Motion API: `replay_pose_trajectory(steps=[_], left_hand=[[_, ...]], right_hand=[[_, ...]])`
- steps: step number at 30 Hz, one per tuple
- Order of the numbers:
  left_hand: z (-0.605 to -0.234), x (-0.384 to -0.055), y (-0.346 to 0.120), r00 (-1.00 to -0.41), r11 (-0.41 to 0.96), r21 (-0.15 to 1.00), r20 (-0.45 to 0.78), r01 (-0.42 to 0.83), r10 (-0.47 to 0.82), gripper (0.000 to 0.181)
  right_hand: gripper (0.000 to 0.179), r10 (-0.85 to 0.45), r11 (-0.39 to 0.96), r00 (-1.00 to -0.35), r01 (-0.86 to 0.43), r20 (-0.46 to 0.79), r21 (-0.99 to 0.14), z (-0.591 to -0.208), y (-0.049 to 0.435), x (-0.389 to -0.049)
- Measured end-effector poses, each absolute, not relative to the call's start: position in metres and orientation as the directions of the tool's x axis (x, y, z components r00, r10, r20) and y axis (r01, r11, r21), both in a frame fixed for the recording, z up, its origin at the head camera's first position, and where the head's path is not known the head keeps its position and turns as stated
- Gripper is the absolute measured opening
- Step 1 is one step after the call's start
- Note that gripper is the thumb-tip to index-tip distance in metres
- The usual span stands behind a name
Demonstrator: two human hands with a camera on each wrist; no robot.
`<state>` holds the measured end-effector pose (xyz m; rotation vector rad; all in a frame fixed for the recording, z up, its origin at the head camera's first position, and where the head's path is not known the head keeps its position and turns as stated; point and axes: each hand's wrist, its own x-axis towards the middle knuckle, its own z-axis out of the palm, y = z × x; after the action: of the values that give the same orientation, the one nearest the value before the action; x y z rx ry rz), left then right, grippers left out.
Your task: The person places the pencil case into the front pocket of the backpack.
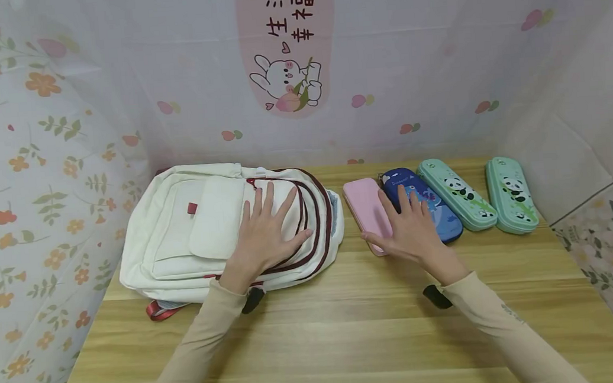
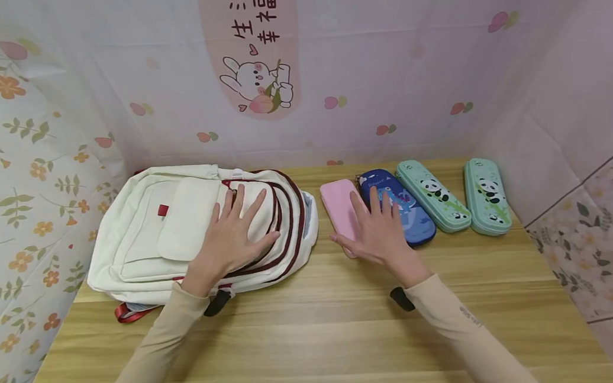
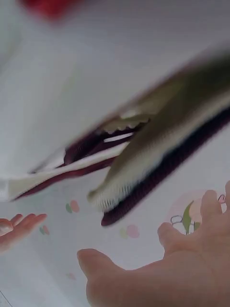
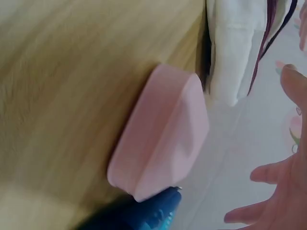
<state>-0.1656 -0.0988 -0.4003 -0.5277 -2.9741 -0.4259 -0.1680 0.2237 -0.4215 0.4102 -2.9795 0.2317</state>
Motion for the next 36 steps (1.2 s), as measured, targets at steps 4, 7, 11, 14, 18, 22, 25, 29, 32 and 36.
replay_pose_trajectory(steps=[4, 7, 11, 14, 18, 22, 25, 29, 32, 36], left_hand=[[-0.408, -0.164, -0.100, -0.940, 0.912, 0.235, 0.131, 0.337, 0.314, 0.088], [-0.414, -0.164, -0.101, -0.945, 0.917, 0.228, 0.109, 0.327, 0.309, 0.088], [-0.421, -0.163, -0.102, -0.944, 0.915, 0.235, 0.097, 0.329, 0.315, 0.088], [-0.425, -0.162, -0.102, -0.943, 0.911, 0.243, 0.089, 0.333, 0.321, 0.088], [-0.427, -0.160, -0.103, -0.944, 0.906, 0.266, 0.071, 0.330, 0.323, 0.087], [-0.430, -0.160, -0.102, -0.943, 0.898, 0.288, 0.064, 0.332, 0.328, 0.083], [-0.432, -0.159, -0.102, -0.940, 0.892, 0.301, 0.060, 0.337, 0.335, 0.078], [-0.435, -0.158, -0.101, -0.930, 0.876, 0.314, 0.114, 0.367, 0.349, 0.065], [-0.438, -0.159, -0.101, -0.893, 0.845, 0.304, 0.251, 0.439, 0.373, 0.051], [-0.440, -0.159, -0.100, -0.814, 0.804, 0.273, 0.433, 0.529, 0.388, 0.032]], right_hand=[[0.105, -0.250, 0.953, -0.961, -0.266, 0.120, -0.147, -0.432, 0.222, -0.168], [0.106, -0.241, 0.953, -0.968, -0.250, 0.071, -0.170, -0.438, 0.219, -0.168], [0.108, -0.224, 0.949, -0.974, -0.217, -0.009, -0.229, -0.448, 0.218, -0.167], [0.110, -0.219, 0.946, -0.975, -0.201, -0.044, -0.253, -0.455, 0.217, -0.166], [0.111, -0.220, 0.946, -0.975, -0.202, -0.041, -0.255, -0.462, 0.216, -0.164], [0.108, -0.225, 0.943, -0.974, -0.214, -0.013, -0.256, -0.468, 0.215, -0.162], [0.105, -0.226, 0.939, -0.974, -0.222, 0.019, -0.262, -0.471, 0.217, -0.159], [0.096, -0.231, 0.927, -0.969, -0.246, 0.087, -0.283, -0.475, 0.220, -0.159], [0.092, -0.221, 0.920, -0.969, -0.244, 0.110, -0.306, -0.474, 0.221, -0.159], [0.098, -0.147, 0.921, -0.987, -0.160, 0.062, -0.355, -0.469, 0.222, -0.156]])
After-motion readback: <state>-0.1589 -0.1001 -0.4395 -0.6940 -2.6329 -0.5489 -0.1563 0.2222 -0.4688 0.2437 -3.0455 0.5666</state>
